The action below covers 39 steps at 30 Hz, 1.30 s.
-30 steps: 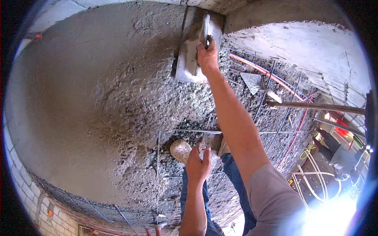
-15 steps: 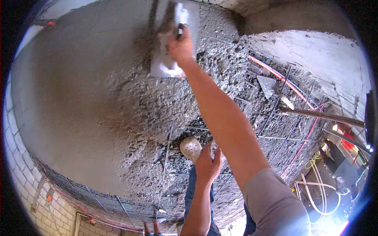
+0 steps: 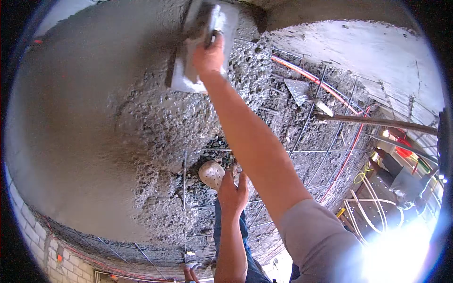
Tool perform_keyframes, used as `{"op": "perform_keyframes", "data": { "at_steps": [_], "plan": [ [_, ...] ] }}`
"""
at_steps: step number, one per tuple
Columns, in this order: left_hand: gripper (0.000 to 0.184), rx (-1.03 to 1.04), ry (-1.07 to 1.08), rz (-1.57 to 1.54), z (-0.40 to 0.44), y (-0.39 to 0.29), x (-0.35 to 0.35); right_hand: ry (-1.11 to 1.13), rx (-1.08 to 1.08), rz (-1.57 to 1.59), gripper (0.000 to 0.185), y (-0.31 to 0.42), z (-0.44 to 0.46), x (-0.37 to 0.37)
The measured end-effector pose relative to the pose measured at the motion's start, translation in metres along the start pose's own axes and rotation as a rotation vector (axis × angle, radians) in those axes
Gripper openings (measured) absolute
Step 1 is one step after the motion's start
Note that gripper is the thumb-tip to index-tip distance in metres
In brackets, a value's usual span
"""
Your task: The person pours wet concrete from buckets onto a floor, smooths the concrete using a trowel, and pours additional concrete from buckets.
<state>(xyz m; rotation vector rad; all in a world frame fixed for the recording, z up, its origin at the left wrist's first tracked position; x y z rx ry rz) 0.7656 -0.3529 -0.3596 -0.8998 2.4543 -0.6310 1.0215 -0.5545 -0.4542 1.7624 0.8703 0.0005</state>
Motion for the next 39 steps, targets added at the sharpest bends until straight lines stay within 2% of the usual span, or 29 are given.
{"op": "perform_keyframes", "data": {
  "at_steps": [2,3,6,7,10,12,15,19,21,22,25,26,28,30,32,33,39],
  "plan": [
    [0.047,-0.007,0.028,0.022,0.001,-0.004,-0.002,-0.102,-0.167,-0.077,0.048,0.002,0.008,-0.025],
    [0.049,-0.011,0.052,0.047,0.001,-0.005,-0.001,-0.081,-0.112,-0.105,0.048,-0.002,0.011,-0.038],
    [0.047,0.022,0.023,0.013,0.001,0.002,0.004,-0.122,-0.203,-0.157,0.046,-0.022,0.036,-0.062],
    [0.047,0.022,0.024,0.015,0.001,-0.001,0.003,-0.071,-0.165,-0.041,0.043,-0.036,0.046,-0.066],
    [0.049,-0.004,0.043,-0.010,-0.001,-0.006,0.003,-0.049,-0.177,-0.082,0.041,-0.040,0.054,-0.073],
    [0.049,0.055,0.023,-0.027,-0.001,-0.007,0.004,-0.039,-0.163,-0.099,0.040,-0.040,0.051,-0.071],
    [0.049,0.075,0.027,0.022,-0.001,-0.003,0.010,0.097,-0.173,0.082,0.041,-0.037,0.046,-0.049],
    [0.049,0.054,0.051,0.001,-0.003,-0.006,0.010,0.153,-0.206,-0.116,0.041,-0.016,0.026,-0.042],
    [0.046,0.081,0.036,0.101,-0.003,-0.016,0.004,0.058,-0.195,-0.053,0.043,-0.003,0.018,-0.057],
    [0.046,0.086,0.029,0.099,-0.002,-0.016,0.003,0.060,-0.202,-0.049,0.043,-0.005,0.024,-0.058],
    [0.047,0.025,0.065,0.013,-0.003,-0.007,0.010,-0.141,-0.226,-0.129,0.041,-0.014,0.038,-0.076],
    [0.047,0.018,0.062,0.011,-0.004,-0.008,0.010,-0.134,-0.224,-0.131,0.041,-0.012,0.037,-0.076],
    [0.048,-0.042,0.122,0.030,-0.006,-0.008,0.012,-0.053,-0.202,-0.090,0.038,-0.014,0.040,-0.066],
    [0.047,0.018,0.087,0.029,-0.007,-0.009,0.017,-0.049,-0.210,-0.040,0.036,-0.023,0.049,-0.050],
    [0.046,0.028,0.093,-0.009,-0.010,-0.011,0.023,0.045,-0.288,0.053,0.034,-0.015,0.044,-0.031],
    [0.046,0.047,0.086,-0.007,-0.010,-0.012,0.024,0.056,-0.244,0.046,0.033,-0.017,0.044,-0.022],
    [0.040,0.126,-0.051,0.006,-0.008,-0.016,0.008,0.124,-0.247,0.133,0.035,0.009,0.021,0.026]
  ]
}}
Point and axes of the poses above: each hand's wrist, its own z-axis towards the middle knuckle, its own x-axis out of the palm, y = z × x, the point moved 8 cm from there along z, towards the middle knuckle, and after that the axes turned 2 degrees about x, right-handed, at the moved point
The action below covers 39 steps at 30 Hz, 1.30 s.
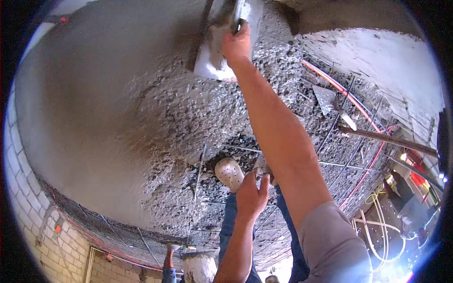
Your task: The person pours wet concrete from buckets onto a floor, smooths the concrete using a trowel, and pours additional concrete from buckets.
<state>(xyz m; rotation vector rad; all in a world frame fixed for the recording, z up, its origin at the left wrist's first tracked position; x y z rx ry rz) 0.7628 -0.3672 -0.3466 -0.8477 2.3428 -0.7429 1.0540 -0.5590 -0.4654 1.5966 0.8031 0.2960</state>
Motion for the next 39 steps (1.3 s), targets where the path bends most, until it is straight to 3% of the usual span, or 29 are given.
{"op": "perform_keyframes", "data": {
  "at_steps": [5,8,9,11,14,19,23,25,27,28,31,32,33,34,37,39],
  "plan": [
    [0.041,-0.019,-0.011,0.015,0.000,0.000,-0.005,0.107,0.016,-0.243,0.041,0.011,-0.013,0.029],
    [0.041,-0.006,-0.057,0.016,0.001,0.001,-0.006,0.343,-0.067,-0.440,0.049,0.019,-0.032,0.046],
    [0.041,0.002,-0.068,0.010,0.002,0.001,-0.008,0.346,-0.081,-0.438,0.049,0.022,-0.038,0.038],
    [0.042,-0.030,-0.039,0.014,0.003,0.004,-0.008,0.634,-0.310,-0.506,0.046,0.032,-0.061,0.037],
    [0.043,-0.069,-0.014,-0.018,0.005,0.006,-0.011,0.769,-0.349,-0.727,0.042,0.059,-0.058,0.020],
    [0.042,-0.050,-0.079,-0.096,0.006,0.013,-0.010,0.598,-0.669,-0.863,0.039,0.089,0.027,0.042],
    [0.040,-0.030,-0.096,-0.059,0.006,0.012,-0.020,0.546,-0.756,-1.101,0.040,0.074,0.083,0.058],
    [0.040,-0.041,-0.106,-0.069,0.003,0.015,-0.021,0.600,-0.722,-1.048,0.043,0.052,0.106,0.058],
    [0.040,-0.043,-0.114,-0.080,0.003,0.015,-0.020,0.661,-0.475,-1.069,0.043,0.036,0.121,0.059],
    [0.040,-0.033,-0.127,-0.091,0.001,0.013,-0.022,0.855,-0.320,-0.916,0.046,0.031,0.116,0.068],
    [0.039,-0.050,-0.108,-0.100,0.001,0.014,-0.014,0.975,-0.224,-0.691,0.041,0.008,0.103,0.072],
    [0.039,-0.063,-0.094,-0.095,0.001,0.015,-0.011,0.888,-0.318,-0.851,0.038,0.018,0.087,0.067],
    [0.039,-0.075,-0.080,-0.090,0.000,0.015,-0.008,0.796,-0.807,-0.976,0.043,0.037,0.059,0.070],
    [0.040,-0.058,-0.095,-0.097,0.001,0.013,-0.009,0.858,-0.643,-0.893,0.046,0.042,0.036,0.068],
    [0.041,-0.030,-0.106,-0.094,0.004,0.008,-0.008,0.982,-0.663,-0.888,0.045,0.035,-0.034,0.068],
    [0.042,-0.029,-0.104,-0.079,0.002,0.009,-0.008,1.068,-0.562,-0.799,0.045,0.022,-0.076,0.064]
  ]
}}
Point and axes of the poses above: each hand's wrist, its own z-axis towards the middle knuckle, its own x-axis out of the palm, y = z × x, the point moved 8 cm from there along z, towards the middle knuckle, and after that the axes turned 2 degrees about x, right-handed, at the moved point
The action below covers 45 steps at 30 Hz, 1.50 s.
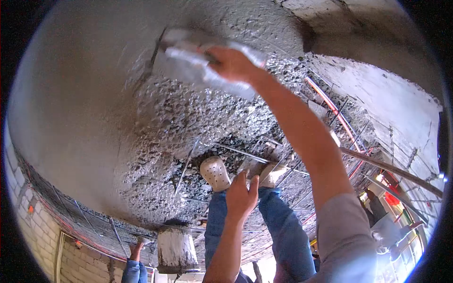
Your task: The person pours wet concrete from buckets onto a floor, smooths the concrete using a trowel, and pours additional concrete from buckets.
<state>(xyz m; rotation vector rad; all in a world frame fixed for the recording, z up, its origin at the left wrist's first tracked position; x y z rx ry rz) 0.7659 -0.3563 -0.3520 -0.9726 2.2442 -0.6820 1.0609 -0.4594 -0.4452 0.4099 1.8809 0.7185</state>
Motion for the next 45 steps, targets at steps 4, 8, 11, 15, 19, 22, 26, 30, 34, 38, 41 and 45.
{"op": "perform_keyframes", "data": {
  "at_steps": [4,8,11,15,19,22,26,30,34,38,41,45],
  "plan": [
    [0.041,-0.017,0.033,0.053,-0.001,0.009,0.005,0.103,-0.068,-0.004,0.033,0.046,-0.045,0.023],
    [0.042,-0.016,0.033,0.048,-0.002,0.002,-0.002,-0.070,-0.074,0.038,0.030,0.028,-0.065,-0.004],
    [0.041,-0.052,0.016,0.038,-0.005,0.006,-0.004,-0.262,0.198,-0.001,0.038,-0.030,-0.055,-0.047],
    [0.043,-0.107,0.062,-0.024,-0.006,0.007,-0.007,-0.305,0.384,0.350,0.038,-0.066,-0.025,-0.067],
    [0.040,-0.100,0.060,-0.020,-0.005,0.007,-0.006,-0.516,0.221,0.335,0.044,-0.025,0.033,-0.047],
    [0.041,-0.088,0.076,0.057,-0.002,0.018,-0.001,-0.523,0.308,0.205,0.051,0.014,0.073,-0.020],
    [0.038,0.145,0.078,0.037,-0.005,0.017,0.000,-0.640,0.532,0.259,0.050,0.008,0.069,-0.009],
    [0.039,-0.092,0.047,-0.092,-0.005,0.021,-0.004,-0.729,0.649,0.268,0.042,-0.020,0.023,-0.027],
    [0.046,-0.137,0.114,-0.005,-0.003,0.017,-0.008,-0.868,0.746,0.291,0.040,-0.055,-0.045,-0.045],
    [0.042,-0.112,0.073,-0.060,-0.003,0.015,-0.010,-0.921,0.928,0.206,0.042,-0.092,-0.103,-0.047],
    [0.042,-0.087,0.065,-0.085,-0.002,0.020,-0.005,-1.058,0.840,0.137,0.042,-0.102,-0.122,-0.048],
    [0.042,-0.092,0.070,-0.060,0.000,0.021,-0.006,-1.132,0.929,0.287,0.046,-0.108,-0.127,-0.034]
  ]
}}
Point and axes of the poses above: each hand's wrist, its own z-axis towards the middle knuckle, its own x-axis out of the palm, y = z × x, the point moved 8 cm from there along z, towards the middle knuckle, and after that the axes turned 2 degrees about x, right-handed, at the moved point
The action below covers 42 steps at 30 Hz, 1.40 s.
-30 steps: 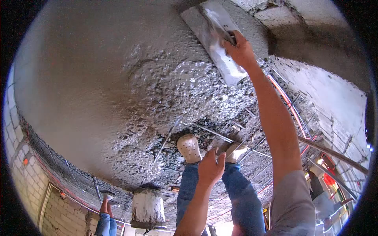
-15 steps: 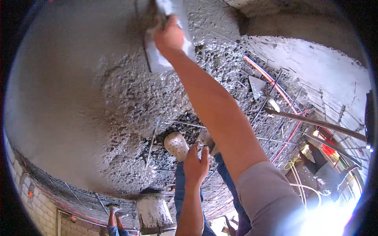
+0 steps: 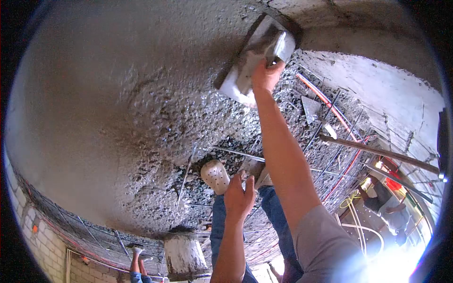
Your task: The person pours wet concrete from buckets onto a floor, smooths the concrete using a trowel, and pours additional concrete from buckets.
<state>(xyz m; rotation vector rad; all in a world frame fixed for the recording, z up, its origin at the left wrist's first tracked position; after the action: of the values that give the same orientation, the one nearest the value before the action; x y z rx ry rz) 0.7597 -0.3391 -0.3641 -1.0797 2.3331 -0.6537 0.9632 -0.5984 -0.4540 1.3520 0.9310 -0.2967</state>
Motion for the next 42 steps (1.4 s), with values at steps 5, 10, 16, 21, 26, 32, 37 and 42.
{"op": "perform_keyframes", "data": {
  "at_steps": [5,10,16,21,26,32,37,42],
  "plan": [
    [0.041,-0.010,0.034,0.017,0.000,-0.008,0.000,0.039,0.053,0.257,0.040,0.031,-0.011,0.043],
    [0.041,0.032,0.015,-0.045,-0.002,-0.005,0.009,0.351,-0.168,0.049,0.043,0.094,-0.043,0.094],
    [0.040,0.000,0.060,0.061,0.000,-0.002,0.011,0.640,-0.408,-0.007,0.042,0.128,-0.088,0.125],
    [0.039,0.032,0.114,-0.025,-0.008,0.029,0.028,0.476,-0.163,0.010,0.052,0.135,-0.057,0.123],
    [0.039,0.148,0.091,0.137,-0.003,-0.006,0.017,0.297,-0.011,-0.004,0.051,0.103,-0.028,0.093],
    [0.043,-0.029,0.036,0.011,-0.002,-0.004,0.006,0.145,0.107,-0.042,0.055,0.042,-0.002,0.035],
    [0.040,-0.014,0.026,0.028,-0.002,-0.005,0.005,0.008,0.073,-0.036,0.048,0.005,0.006,-0.002],
    [0.040,-0.001,0.018,-0.024,-0.003,-0.005,0.005,-0.008,0.035,-0.013,0.048,0.006,-0.009,-0.004]
  ]
}}
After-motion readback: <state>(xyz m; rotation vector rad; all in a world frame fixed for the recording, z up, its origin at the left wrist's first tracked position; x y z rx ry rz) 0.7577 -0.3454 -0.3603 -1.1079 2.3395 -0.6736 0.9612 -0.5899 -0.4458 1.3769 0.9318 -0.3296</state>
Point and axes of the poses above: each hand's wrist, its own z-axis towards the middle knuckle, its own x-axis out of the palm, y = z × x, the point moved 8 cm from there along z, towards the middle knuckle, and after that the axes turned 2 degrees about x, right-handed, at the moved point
